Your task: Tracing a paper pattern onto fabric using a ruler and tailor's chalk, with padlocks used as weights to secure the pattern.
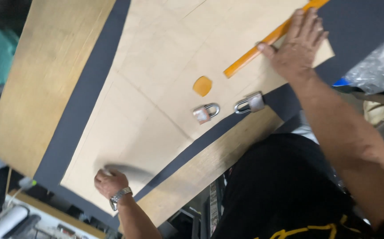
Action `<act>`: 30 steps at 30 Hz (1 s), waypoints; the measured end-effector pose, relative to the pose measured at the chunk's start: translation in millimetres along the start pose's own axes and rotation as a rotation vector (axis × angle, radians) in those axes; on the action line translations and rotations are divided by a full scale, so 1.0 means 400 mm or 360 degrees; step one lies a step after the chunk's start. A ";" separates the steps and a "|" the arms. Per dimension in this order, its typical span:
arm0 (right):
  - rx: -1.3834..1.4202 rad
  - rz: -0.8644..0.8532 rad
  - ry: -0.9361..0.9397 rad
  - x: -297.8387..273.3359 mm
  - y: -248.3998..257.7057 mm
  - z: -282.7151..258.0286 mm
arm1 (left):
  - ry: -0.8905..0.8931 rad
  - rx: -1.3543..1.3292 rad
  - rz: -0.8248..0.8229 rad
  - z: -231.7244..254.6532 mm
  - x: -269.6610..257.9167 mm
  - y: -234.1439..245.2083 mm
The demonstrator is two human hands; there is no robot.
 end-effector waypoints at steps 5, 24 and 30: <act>-0.0020 0.0147 0.0074 -0.035 0.018 -0.004 | -0.1749 -0.0430 0.1001 0.503 -0.248 0.130; 0.0477 0.0471 0.0187 0.042 -0.072 0.059 | -0.2186 -0.0262 0.0955 0.935 -0.480 0.198; 0.0433 0.0677 0.0214 0.047 -0.082 0.060 | -0.2051 -0.0306 0.0789 0.971 -0.378 0.186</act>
Point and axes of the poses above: each hand's wrist, its own x-axis towards the middle knuckle, its own y-axis out of the back of the hand, z = x × y, the point moved 5 cm from there along x, towards the middle knuckle, and after that the axes turned 4 degrees about x, right-handed, at the moved point
